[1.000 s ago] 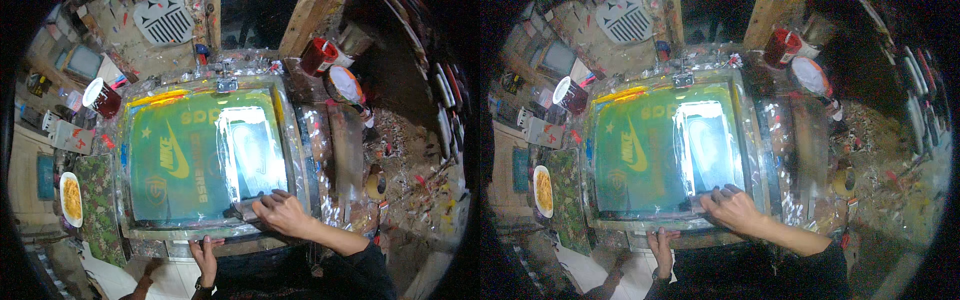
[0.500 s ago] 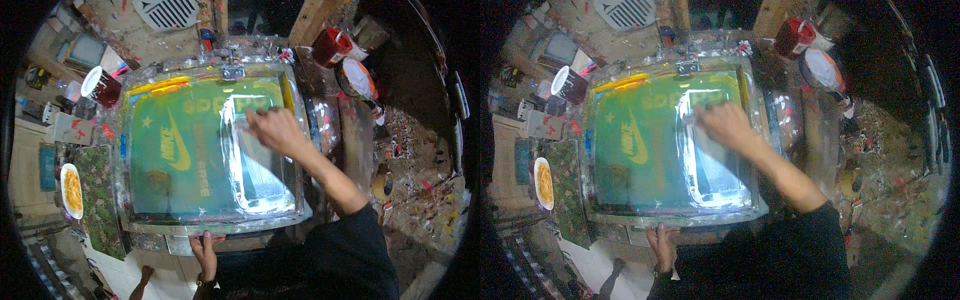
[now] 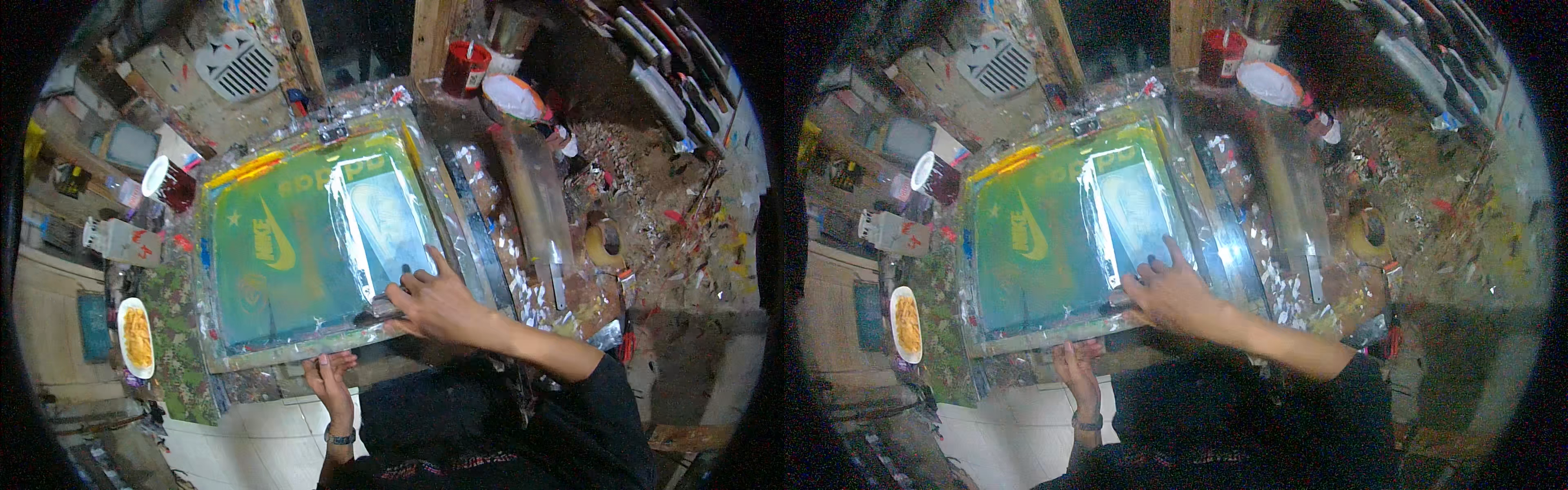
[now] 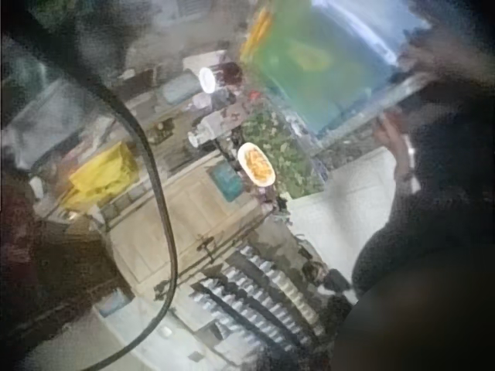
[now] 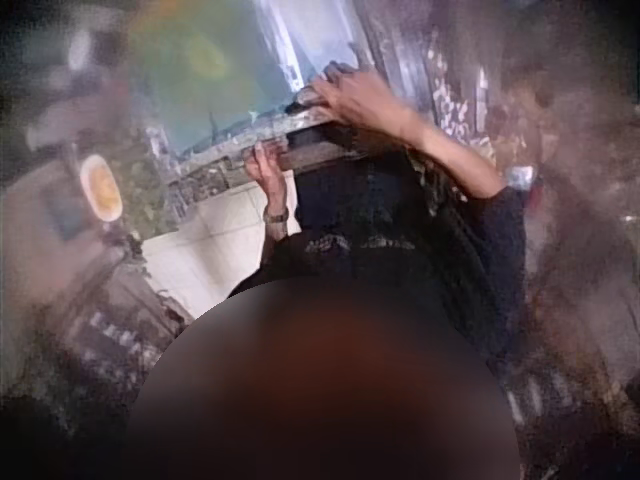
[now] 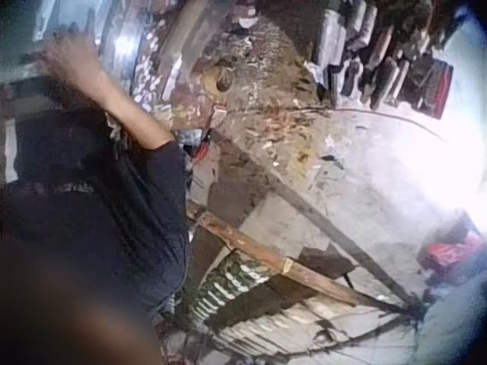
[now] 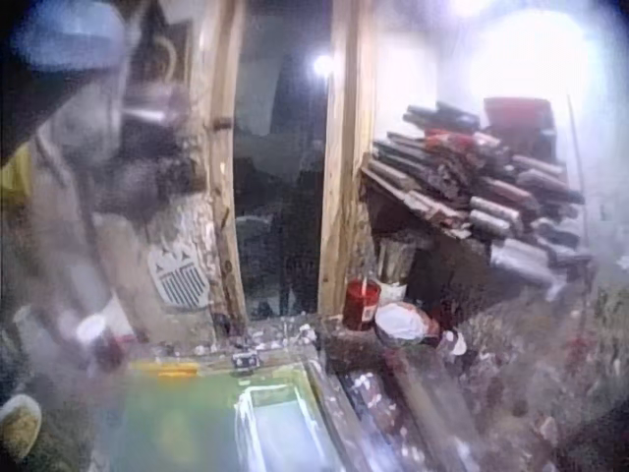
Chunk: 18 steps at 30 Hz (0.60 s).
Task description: The person performs screen printing by repeatedly placing a shoe-shaped stencil on a screen, pulling a squeegee across the mesh to transfer ink, and lifting the screen to reveal the printed pattern. The process is repeated multiple times on different sections of the screen.
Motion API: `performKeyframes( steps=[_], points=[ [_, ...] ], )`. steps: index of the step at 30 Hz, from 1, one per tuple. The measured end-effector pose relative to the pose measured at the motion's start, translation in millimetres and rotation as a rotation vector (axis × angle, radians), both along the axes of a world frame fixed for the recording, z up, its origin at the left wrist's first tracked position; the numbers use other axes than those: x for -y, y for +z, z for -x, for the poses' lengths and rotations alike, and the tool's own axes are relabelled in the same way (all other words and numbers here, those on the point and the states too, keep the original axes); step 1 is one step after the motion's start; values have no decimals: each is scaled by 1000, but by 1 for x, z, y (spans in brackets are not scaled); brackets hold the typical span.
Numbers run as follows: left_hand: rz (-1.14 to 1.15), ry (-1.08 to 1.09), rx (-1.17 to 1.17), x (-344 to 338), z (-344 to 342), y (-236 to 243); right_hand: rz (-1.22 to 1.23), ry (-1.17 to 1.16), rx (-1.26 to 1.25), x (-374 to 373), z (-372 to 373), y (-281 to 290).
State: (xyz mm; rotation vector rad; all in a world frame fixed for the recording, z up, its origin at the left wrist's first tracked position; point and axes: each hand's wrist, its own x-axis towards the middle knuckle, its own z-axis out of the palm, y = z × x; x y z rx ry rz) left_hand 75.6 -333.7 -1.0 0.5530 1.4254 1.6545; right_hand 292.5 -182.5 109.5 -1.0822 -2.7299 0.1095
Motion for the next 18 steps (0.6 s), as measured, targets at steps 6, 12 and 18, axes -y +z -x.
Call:
performKeyframes(
  steps=[6,12,18],
  points=[
    [-277,-65,-157,-16,17,91,-445,-225,-247,14,19,73],
    [-501,173,-652,-143,48,148,-533,-160,-257,-99,53,212],
    [-255,-409,-1303,-334,64,37,-11,-453,-31,-132,82,329]
  ],
)
